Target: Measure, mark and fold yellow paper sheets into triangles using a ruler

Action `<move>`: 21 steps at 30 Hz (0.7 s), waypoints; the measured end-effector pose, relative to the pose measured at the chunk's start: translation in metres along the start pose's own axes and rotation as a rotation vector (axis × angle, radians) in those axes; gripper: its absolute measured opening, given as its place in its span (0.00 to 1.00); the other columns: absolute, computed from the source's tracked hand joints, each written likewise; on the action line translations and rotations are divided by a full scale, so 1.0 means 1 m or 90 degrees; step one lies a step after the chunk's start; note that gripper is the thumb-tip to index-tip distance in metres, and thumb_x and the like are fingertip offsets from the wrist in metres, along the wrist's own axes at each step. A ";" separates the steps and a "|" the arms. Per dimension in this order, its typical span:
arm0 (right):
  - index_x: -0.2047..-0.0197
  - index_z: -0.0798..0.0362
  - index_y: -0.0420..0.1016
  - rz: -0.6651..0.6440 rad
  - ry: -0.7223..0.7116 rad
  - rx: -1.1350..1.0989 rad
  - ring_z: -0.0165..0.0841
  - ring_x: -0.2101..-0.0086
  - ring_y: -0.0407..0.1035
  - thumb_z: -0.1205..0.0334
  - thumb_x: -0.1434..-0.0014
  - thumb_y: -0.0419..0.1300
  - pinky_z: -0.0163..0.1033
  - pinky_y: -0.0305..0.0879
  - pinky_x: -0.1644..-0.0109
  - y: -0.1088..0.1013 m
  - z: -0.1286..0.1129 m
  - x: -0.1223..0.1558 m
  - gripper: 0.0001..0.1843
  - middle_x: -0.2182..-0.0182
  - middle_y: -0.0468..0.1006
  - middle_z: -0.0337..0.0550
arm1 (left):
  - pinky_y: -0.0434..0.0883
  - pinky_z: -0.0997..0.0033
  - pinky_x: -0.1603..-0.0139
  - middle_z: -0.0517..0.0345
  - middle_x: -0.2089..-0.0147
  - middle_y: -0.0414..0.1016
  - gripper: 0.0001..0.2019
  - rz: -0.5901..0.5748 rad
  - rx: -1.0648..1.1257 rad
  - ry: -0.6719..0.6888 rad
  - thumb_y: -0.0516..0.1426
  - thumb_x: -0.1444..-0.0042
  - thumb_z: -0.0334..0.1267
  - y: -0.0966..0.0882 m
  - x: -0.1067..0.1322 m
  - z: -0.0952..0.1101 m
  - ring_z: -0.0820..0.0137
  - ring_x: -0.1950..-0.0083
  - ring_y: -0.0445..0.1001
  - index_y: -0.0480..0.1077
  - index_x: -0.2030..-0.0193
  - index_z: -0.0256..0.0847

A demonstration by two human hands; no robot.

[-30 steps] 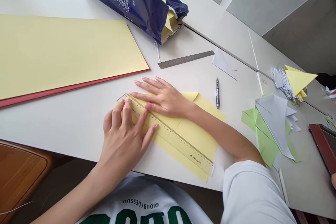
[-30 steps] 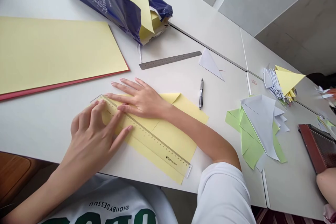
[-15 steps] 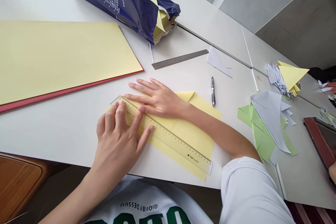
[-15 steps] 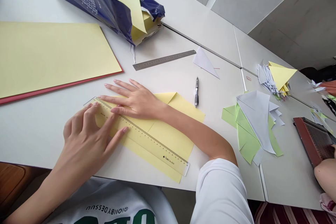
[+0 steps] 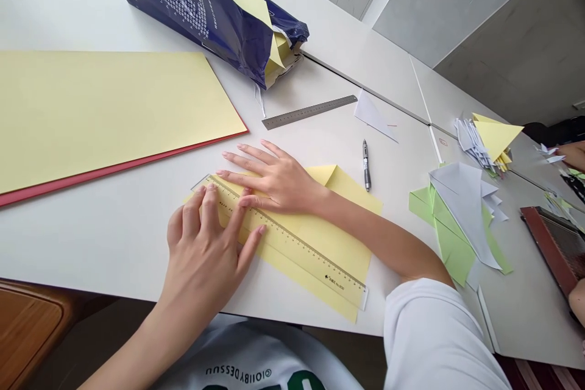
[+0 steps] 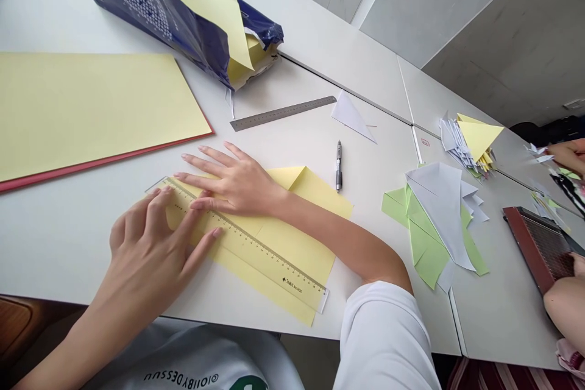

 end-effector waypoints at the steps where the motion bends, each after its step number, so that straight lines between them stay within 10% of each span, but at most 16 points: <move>1: 0.30 0.45 0.56 0.005 0.001 0.002 0.42 0.31 0.48 0.41 0.31 0.43 0.57 0.42 0.28 -0.001 0.000 0.002 0.32 0.30 0.54 0.40 | 0.60 0.37 0.39 0.26 0.35 0.53 0.26 0.000 0.003 -0.001 0.46 0.35 0.51 0.000 0.000 0.000 0.36 0.31 0.53 0.69 0.41 0.34; 21: 0.29 0.45 0.55 -0.037 0.228 0.116 0.44 0.32 0.51 0.47 0.28 0.38 0.58 0.47 0.30 -0.005 0.041 0.116 0.28 0.31 0.58 0.35 | 0.61 0.39 0.39 0.29 0.35 0.53 0.29 -0.011 0.005 -0.015 0.43 0.34 0.51 -0.001 0.000 0.003 0.38 0.32 0.54 0.59 0.31 0.38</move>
Point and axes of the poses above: each hand's wrist, its own x-axis away from the middle knuckle, its own y-axis out of the palm, z = x × y, the point moved 2 cm from there along -x, towards the middle knuckle
